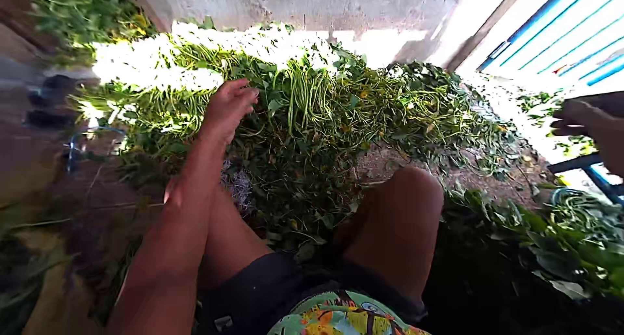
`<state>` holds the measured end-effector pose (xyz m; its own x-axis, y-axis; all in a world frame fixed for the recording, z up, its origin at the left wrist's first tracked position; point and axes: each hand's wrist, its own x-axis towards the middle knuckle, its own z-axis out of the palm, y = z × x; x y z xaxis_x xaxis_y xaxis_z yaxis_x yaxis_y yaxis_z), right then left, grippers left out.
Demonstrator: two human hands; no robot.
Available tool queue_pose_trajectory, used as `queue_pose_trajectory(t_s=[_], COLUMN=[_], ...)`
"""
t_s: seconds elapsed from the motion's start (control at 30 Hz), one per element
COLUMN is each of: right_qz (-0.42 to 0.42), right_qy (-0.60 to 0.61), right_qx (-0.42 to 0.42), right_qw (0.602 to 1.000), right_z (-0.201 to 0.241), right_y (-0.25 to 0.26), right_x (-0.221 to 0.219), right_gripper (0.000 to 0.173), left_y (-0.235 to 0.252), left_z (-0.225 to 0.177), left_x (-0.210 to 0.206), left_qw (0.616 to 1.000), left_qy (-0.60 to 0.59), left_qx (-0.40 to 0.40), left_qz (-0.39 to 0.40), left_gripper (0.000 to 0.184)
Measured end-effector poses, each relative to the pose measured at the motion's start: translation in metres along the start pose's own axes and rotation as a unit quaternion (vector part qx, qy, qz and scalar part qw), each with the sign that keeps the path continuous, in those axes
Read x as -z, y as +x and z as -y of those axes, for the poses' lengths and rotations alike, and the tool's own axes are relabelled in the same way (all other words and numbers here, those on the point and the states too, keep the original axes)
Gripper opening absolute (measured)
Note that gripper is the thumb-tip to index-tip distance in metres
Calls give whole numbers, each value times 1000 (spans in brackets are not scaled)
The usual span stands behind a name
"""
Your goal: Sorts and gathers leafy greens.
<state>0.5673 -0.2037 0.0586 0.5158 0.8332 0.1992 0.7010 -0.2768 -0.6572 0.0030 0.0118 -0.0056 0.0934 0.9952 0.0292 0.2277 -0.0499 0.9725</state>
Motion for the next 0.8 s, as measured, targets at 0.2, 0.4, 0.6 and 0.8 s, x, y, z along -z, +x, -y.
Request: queue_pose_trajectory(t_s=[0.2,0.4,0.6,0.8], right_qz=[248,163,232,63], right_qy=[41,-61,-91,8], right_qx=[123,3,-35,50], right_qw=[960,985,968,997], right_z=[189,255,237,239], right_y=[85,101,118,138], right_x=[-283,-485,-468,-391], right_gripper=[30,102,79,87], left_y=[0,3,-33,-51], left_z=[52,37,41,39], left_x=[-7,15,13,40], left_qw=[994,971,980,984], left_qy=[30,227,194,147], left_qx=[99,67,-17,30], left_qz=[-44,-30,-45,-93], left_gripper=[39,42,42,39])
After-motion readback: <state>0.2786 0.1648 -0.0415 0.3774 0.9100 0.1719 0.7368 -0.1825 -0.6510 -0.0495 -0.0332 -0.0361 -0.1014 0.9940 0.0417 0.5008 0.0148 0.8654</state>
